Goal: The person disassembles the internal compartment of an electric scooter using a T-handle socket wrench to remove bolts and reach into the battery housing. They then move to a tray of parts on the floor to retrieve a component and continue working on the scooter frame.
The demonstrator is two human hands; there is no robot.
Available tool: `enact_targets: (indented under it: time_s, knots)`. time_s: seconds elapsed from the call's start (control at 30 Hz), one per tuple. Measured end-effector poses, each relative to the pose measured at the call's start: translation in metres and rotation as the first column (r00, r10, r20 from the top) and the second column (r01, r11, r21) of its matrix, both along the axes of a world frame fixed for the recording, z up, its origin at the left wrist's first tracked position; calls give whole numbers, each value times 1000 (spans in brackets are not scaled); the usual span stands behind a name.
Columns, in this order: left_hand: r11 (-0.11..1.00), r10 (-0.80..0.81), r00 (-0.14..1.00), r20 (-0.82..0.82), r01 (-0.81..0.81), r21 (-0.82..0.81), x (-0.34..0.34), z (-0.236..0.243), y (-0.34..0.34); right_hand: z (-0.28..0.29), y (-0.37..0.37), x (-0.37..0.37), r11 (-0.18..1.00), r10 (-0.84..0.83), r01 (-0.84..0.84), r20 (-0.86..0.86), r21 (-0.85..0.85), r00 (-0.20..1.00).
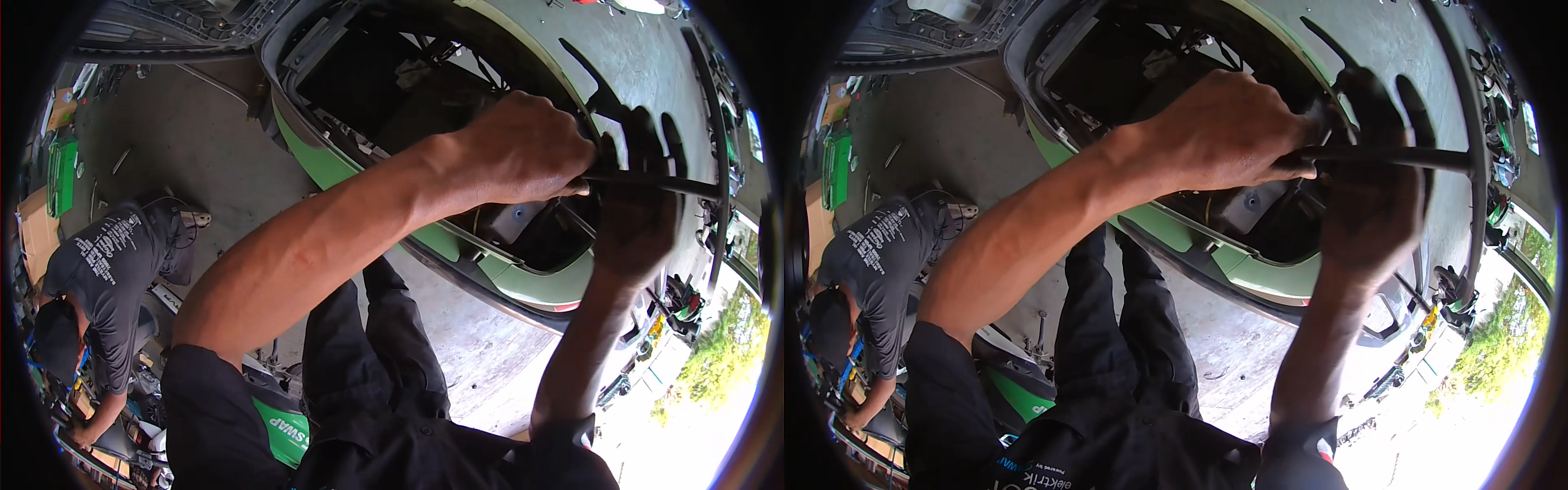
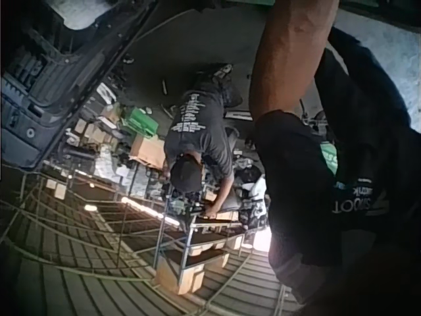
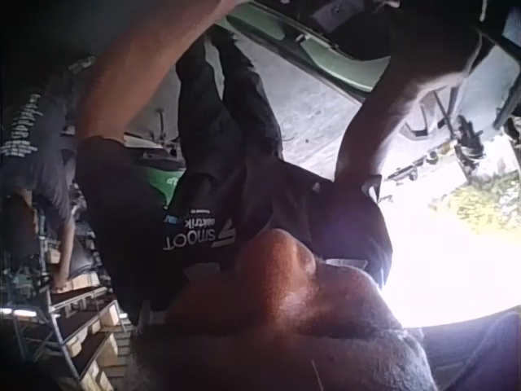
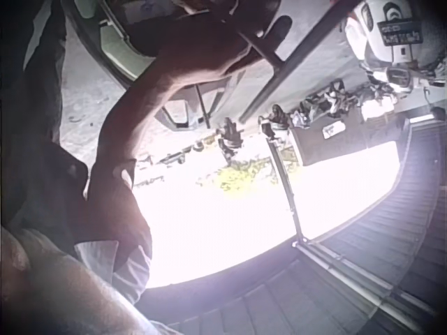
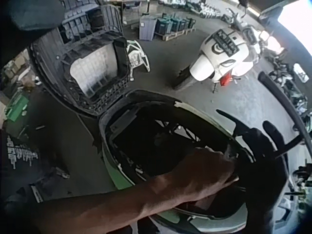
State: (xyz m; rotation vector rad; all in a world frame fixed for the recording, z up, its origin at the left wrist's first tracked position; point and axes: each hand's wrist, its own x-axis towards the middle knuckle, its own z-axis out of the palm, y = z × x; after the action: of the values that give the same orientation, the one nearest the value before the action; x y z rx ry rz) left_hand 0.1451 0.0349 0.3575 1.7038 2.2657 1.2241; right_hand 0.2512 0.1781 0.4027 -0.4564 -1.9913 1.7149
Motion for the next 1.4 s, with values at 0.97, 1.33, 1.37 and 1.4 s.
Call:
enact_targets:
  time_s: [0.97, 1.33, 1.37, 1.4]
  knots:
    - [998, 8, 985, 172, 4, -67, 9, -1, 10, 16, -16, -1, 957, 214, -219, 50, 191, 976]
    - [999, 38, 984, 175, -42, 15, 12, -6, 15, 14, -9, -1, 992, 92, -90, -29, 89, 995]
    - [998, -10, 985, 170, 0, 59, 13, -7, 15, 15, -10, -1, 982, 19, -21, 10, 186, 1000]
    - [998, -9, 985, 170, -1, 58, 14, -7, 15, 16, -11, 0, 972, -17, 11, 25, 235, 1000]
